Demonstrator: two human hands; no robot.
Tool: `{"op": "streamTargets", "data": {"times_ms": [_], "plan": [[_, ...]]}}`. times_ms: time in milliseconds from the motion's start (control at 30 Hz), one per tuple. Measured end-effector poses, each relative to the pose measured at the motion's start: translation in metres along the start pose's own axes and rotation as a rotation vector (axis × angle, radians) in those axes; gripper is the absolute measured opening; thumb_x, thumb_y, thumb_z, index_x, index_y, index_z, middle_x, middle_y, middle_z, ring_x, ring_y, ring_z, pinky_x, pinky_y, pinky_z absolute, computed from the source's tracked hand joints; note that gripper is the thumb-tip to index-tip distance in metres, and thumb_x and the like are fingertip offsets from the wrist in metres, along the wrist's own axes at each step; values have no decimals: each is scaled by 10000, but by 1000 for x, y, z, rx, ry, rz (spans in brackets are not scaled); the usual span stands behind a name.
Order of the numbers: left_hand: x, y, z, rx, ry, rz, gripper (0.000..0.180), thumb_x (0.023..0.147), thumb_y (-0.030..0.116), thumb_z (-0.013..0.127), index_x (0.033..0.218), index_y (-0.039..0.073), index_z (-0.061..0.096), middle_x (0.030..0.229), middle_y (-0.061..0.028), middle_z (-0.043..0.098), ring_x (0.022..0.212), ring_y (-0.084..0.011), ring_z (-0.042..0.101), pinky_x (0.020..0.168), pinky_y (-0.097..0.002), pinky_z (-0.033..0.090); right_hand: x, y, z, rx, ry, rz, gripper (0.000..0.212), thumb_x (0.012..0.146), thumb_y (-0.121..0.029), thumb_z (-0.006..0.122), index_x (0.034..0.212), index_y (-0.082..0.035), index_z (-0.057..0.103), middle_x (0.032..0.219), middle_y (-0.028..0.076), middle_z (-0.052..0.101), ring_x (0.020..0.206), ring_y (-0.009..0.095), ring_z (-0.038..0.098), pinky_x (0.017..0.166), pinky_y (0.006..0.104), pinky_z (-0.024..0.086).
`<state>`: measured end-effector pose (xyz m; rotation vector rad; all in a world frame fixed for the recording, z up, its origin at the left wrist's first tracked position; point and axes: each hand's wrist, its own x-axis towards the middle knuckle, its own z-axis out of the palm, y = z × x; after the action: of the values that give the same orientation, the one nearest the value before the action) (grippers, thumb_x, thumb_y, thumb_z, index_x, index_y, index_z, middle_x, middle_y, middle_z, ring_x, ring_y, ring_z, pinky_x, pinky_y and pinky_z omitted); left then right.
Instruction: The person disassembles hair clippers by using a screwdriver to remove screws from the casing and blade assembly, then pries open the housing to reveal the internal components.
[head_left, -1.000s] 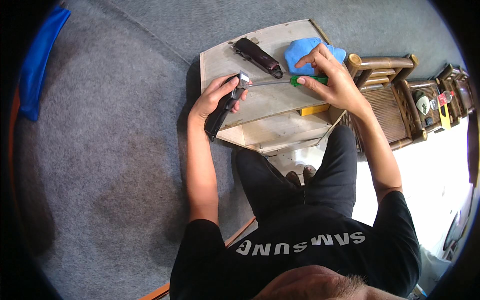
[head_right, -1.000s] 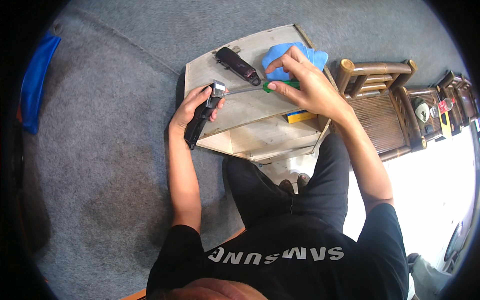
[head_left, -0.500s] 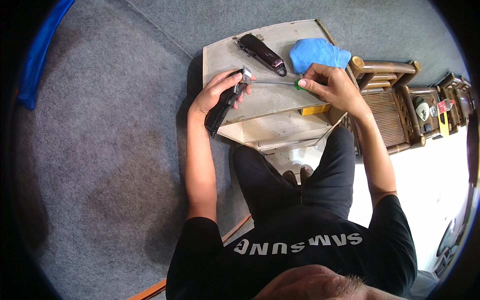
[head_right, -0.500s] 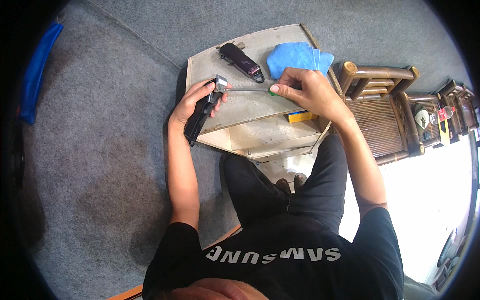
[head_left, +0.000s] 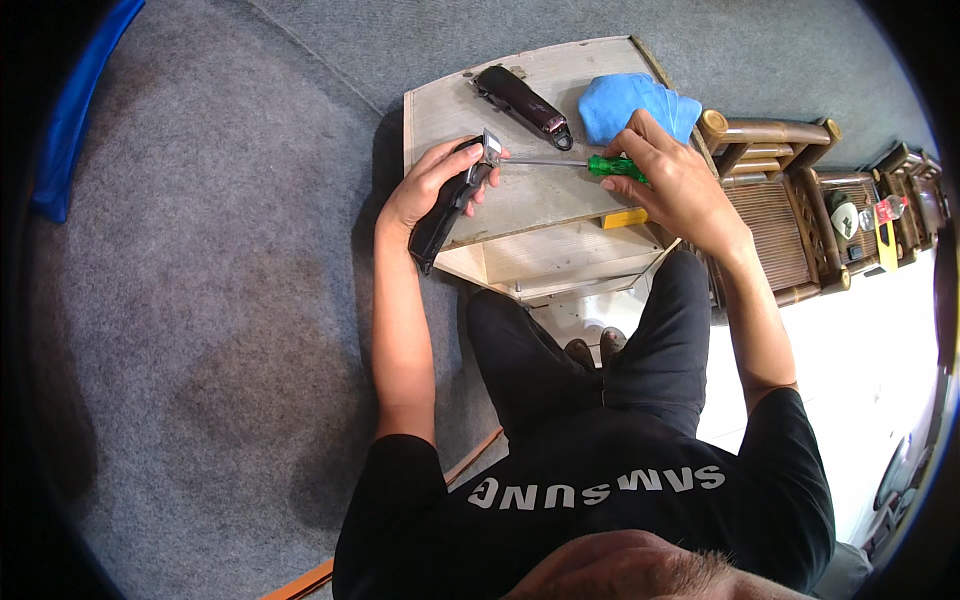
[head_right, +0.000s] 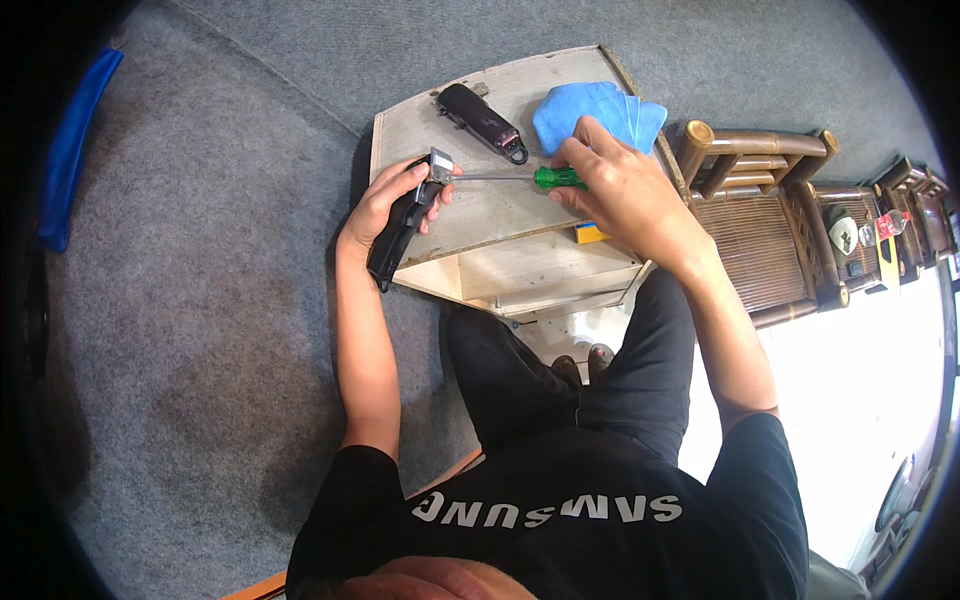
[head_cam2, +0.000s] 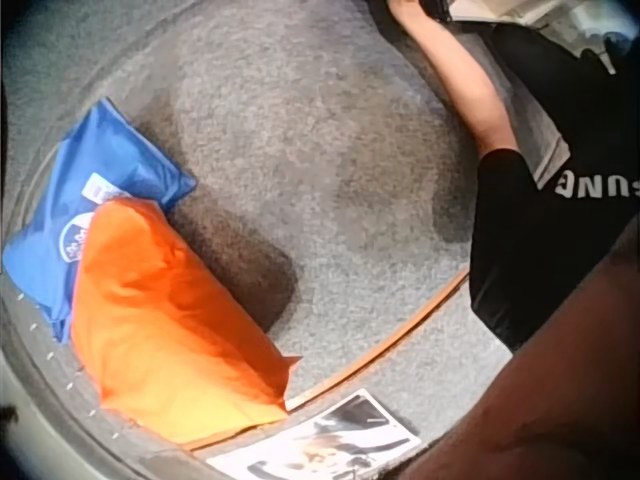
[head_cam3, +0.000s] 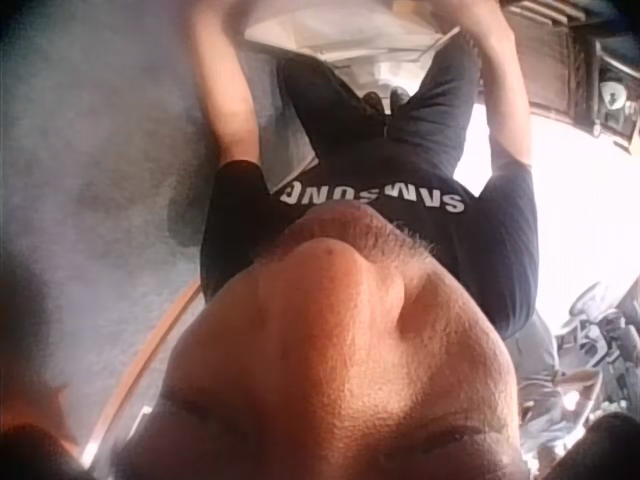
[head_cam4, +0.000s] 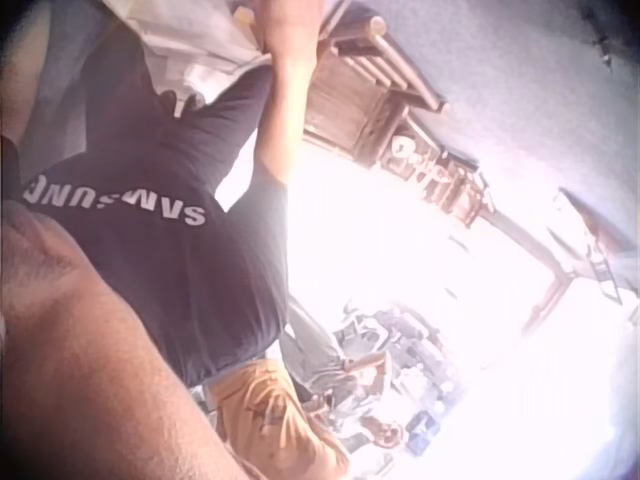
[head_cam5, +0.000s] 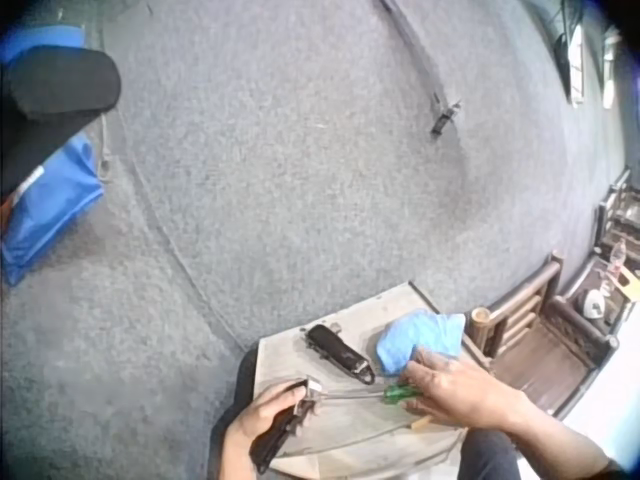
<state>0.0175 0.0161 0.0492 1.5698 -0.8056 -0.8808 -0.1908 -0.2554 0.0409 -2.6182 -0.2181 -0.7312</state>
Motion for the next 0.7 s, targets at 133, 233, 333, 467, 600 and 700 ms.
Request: {"op": "streamTargets", "data": {"times_ms": [133, 233, 333, 467, 600, 700], "plan": [[1, 0, 0, 1, -8, 9, 442, 1082, 385, 579, 1309, 24, 697, 952, -35, 687, 768, -72, 608, 606, -223, 517, 2, -14, -4, -24, -79, 119, 292, 988, -218, 756, 1169, -9, 662, 1104, 141, 636, 1004, 377, 697, 853, 472, 560], [-1, -2, -1, -14, -12, -1, 446, 1083, 388, 580, 1312, 23, 695, 958, -37, 687, 767, -74, 607, 610, -225, 520, -1, -10, 5, -90, 12, 68, 302, 985, -229, 754, 1187, -31, 648, 1062, 143, 638, 1034, 364, 684, 871, 478, 561], [0, -1, 0, -6, -1, 3, 449, 1084, 389, 578, 1313, 20, 694, 959, -39, 687, 769, -75, 607, 609, -224, 519, -7, 4, 14, -176, 57, -20, 331, 970, -232, 759, 1204, -41, 622, 1019, 147, 638, 1050, 359, 682, 874, 486, 566], [0, -1, 0, -6, -21, 12, 455, 1085, 392, 578, 1315, 16, 694, 959, -39, 688, 771, -75, 609, 609, -223, 520, -2, -3, 7, -207, 19, -29, 317, 951, -213, 765, 1173, -45, 614, 1024, 140, 648, 1036, 351, 684, 876, 477, 567], [0, -2, -1, -18, -8, 2, 459, 1086, 399, 577, 1311, 17, 695, 958, -42, 695, 769, -75, 614, 608, -224, 525, 2, -16, 2, -112, -75, 149, 284, 947, -209, 763, 1137, -51, 622, 1015, 128, 647, 1027, 344, 681, 885, 476, 559], [1, -2, 0, -24, 6, 9, 458, 1088, 400, 573, 1305, 15, 696, 960, -44, 700, 765, -74, 617, 609, -223, 529, -1, -7, 11, -126, 18, 36, 284, 944, -192, 763, 1159, -72, 622, 1012, 117, 639, 978, 342, 700, 832, 467, 571]]}}
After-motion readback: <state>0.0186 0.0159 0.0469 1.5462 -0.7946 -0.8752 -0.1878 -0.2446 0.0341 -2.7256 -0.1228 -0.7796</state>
